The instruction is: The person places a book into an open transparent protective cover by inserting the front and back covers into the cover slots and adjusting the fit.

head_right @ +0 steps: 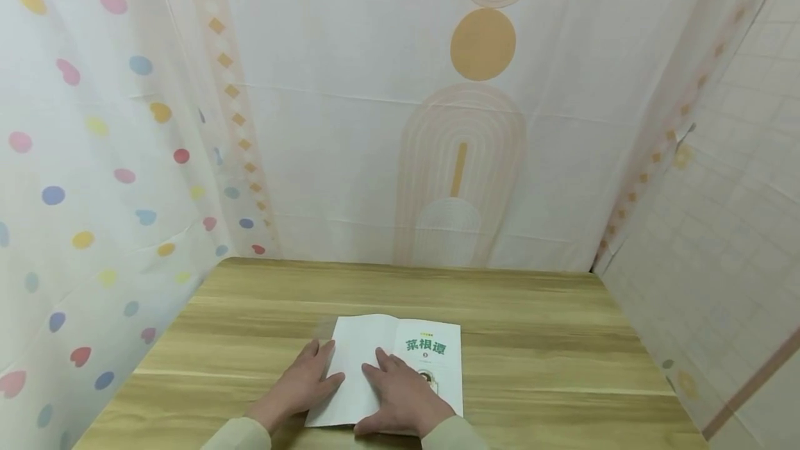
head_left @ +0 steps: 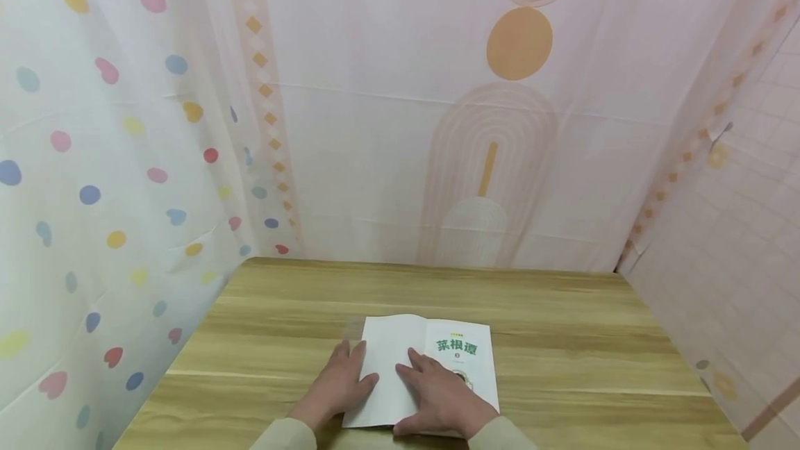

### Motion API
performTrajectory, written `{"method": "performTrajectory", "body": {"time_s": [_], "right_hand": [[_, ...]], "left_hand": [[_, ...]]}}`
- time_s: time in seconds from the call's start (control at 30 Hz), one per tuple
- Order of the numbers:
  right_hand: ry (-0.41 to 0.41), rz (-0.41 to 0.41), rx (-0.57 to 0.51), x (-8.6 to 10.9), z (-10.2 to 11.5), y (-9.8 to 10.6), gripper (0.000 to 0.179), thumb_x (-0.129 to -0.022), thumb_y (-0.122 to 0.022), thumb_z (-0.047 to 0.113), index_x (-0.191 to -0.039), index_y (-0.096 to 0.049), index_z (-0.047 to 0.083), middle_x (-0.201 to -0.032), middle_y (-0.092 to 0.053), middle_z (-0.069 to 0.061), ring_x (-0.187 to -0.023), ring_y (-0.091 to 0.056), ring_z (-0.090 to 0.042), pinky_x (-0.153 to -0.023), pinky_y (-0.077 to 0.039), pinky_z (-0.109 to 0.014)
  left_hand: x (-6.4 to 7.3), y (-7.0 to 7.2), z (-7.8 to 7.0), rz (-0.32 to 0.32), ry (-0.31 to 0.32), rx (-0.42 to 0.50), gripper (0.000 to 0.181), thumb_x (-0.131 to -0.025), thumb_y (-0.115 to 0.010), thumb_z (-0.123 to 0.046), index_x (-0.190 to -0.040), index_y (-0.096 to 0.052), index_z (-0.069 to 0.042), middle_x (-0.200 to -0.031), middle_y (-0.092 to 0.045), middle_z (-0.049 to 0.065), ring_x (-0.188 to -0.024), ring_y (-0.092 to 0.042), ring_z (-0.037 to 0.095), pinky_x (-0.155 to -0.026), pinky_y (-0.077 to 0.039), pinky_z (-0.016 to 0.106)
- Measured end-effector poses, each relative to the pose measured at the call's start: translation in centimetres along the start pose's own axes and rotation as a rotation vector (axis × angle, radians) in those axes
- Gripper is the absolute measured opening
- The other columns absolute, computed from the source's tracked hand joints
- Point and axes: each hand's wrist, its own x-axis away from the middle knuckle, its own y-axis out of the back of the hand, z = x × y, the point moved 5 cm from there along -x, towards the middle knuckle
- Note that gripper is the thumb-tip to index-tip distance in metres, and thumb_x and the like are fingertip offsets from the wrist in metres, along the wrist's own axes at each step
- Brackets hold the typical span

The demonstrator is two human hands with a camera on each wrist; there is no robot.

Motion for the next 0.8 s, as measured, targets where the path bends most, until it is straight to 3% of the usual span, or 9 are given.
{"method": "performTrajectory", "body": {"time_s": [0.23, 0.47, 0.8], "right_hand": [[0.019, 0.012, 0.099, 0.0, 0.5, 0.1, 0.094, -0.07, -0.074, 0.072, -0.145, -0.052, 0.019, -0.154, -0.039, -0.015, -0.136, -0.044, -0.038, -0.106, -0.042, -0.045], [-0.013, 0.017, -0.018, 0.6, -0.1, 0.2, 0.095, -0.069, -0.079, 0.067, -0.148, -0.049, 0.024, -0.158, -0.03, -0.02, -0.14, -0.036, -0.039, -0.11, -0.037, -0.05], [0.054, -0.028, 0.042, 0.7, -0.1, 1.1, 0.087, -0.068, -0.08, 0.065, -0.141, -0.057, 0.023, -0.149, -0.047, -0.014, -0.132, -0.05, -0.025, -0.103, -0.045, -0.037]], "left_hand": [[-0.1, -0.1, 0.1, -0.006, 0.006, -0.013, 0.066, -0.094, -0.066, -0.025, -0.144, -0.04, 0.01, -0.146, -0.025, 0.046, -0.139, -0.024, 0.057, -0.11, -0.026, 0.065], [0.0, -0.1, -0.2, -0.019, -0.017, -0.048, 0.061, -0.093, -0.068, -0.022, -0.139, -0.045, 0.011, -0.144, -0.027, 0.047, -0.137, -0.027, 0.058, -0.109, -0.029, 0.064], [0.2, -0.2, -0.5, -0.024, -0.038, -0.046, 0.06, -0.095, -0.065, -0.023, -0.14, -0.044, 0.011, -0.143, -0.028, 0.047, -0.136, -0.028, 0.058, -0.109, -0.03, 0.063]]}}
